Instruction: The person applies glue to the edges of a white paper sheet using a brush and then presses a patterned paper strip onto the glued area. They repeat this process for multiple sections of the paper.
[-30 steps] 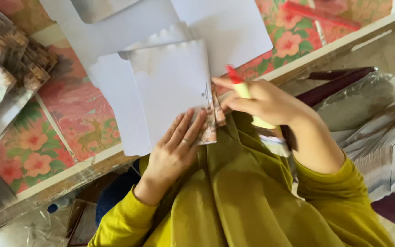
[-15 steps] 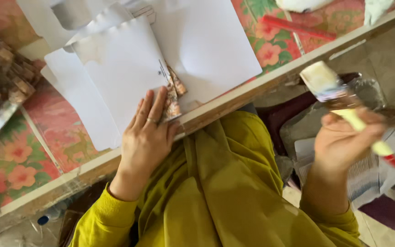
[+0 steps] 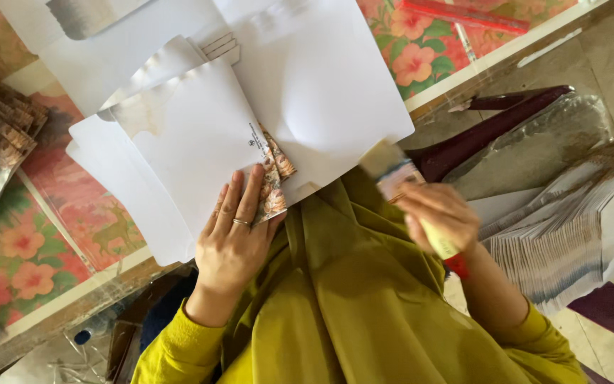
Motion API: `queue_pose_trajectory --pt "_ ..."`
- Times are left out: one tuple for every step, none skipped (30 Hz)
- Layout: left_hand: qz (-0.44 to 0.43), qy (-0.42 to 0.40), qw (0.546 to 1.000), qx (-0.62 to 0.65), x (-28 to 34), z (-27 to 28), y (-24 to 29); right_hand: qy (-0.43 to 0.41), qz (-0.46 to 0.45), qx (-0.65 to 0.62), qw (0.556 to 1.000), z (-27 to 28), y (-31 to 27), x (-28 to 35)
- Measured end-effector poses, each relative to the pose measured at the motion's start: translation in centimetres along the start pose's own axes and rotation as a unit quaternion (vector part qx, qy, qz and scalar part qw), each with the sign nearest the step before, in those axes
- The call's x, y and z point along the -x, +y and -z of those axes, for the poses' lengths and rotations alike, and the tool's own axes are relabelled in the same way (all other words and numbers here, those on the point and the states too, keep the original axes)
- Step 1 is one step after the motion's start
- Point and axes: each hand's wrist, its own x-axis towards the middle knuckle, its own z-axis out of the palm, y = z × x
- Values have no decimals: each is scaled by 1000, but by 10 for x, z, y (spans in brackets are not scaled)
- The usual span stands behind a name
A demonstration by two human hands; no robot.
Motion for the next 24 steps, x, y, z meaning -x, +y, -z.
queue_pose_trajectory --pt "0 4 1000 2 -1 1 1 32 -11 18 999 9 -1 -6" --pt "-1 6 1000 1 0 2 0 33 -10 19 999 7 -4 8" --pt "0 5 1000 12 1 2 0 41 -4 9 999 5 -7 21" --pt "-1 0 1000 26 3 4 1 49 -4 0 999 4 -14 37" --pt "-3 -3 1000 30 2 5 2 50 -9 3 999 -6 -25 15" --pt "-4 2 1000 26 -1 5 3 49 8 -7 999 -17 -35 -9" --pt "-4 8 1000 23 -4 6 3 48 25 -17 998 -28 -44 -33" --pt "-9 10 1000 25 -4 4 2 51 25 -12 998 -29 -22 -5" --pt "-10 11 1000 25 -3 3 2 61 31 -29 997 -31 -1 23" --pt "-8 10 1000 23 0 2 2 69 37 -51 996 -33 21 51" --pt "-9 11 1000 24 -3 1 1 69 37 -49 996 -22 30 57" --pt "-9 6 1000 20 -4 3 1 67 -5 -43 997 -11 34 66" --pt "-10 2 1000 16 -4 4 1 65 -47 -38 996 -1 39 75" --pt "-9 0 1000 17 -3 5 1 64 -49 -38 996 8 38 77" --pt "-2 -4 1000 24 -3 6 2 68 -89 -18 994 16 37 79" --pt "5 -7 999 32 -4 6 2 72 -127 4 989 26 38 80" --pt "5 -6 999 32 -5 6 2 71 -127 4 989 32 30 58" --pt "8 -14 999 38 -5 7 2 67 -160 -14 985 37 22 36" --pt "10 -22 999 43 -5 8 1 63 -192 -32 979 42 13 14" --pt "12 -19 999 41 -7 11 0 62 -189 -32 980 48 20 32" --pt "50 -29 994 89 -10 13 -2 86 -256 -89 959 54 26 50" --pt "88 -40 986 136 -11 18 -3 107 -323 -146 929 59 32 68" --pt "91 -39 986 134 8 12 -10 104 -321 -149 929 60 30 44" --pt "160 -49 963 211 27 6 -17 171 -347 -191 902 62 27 21"
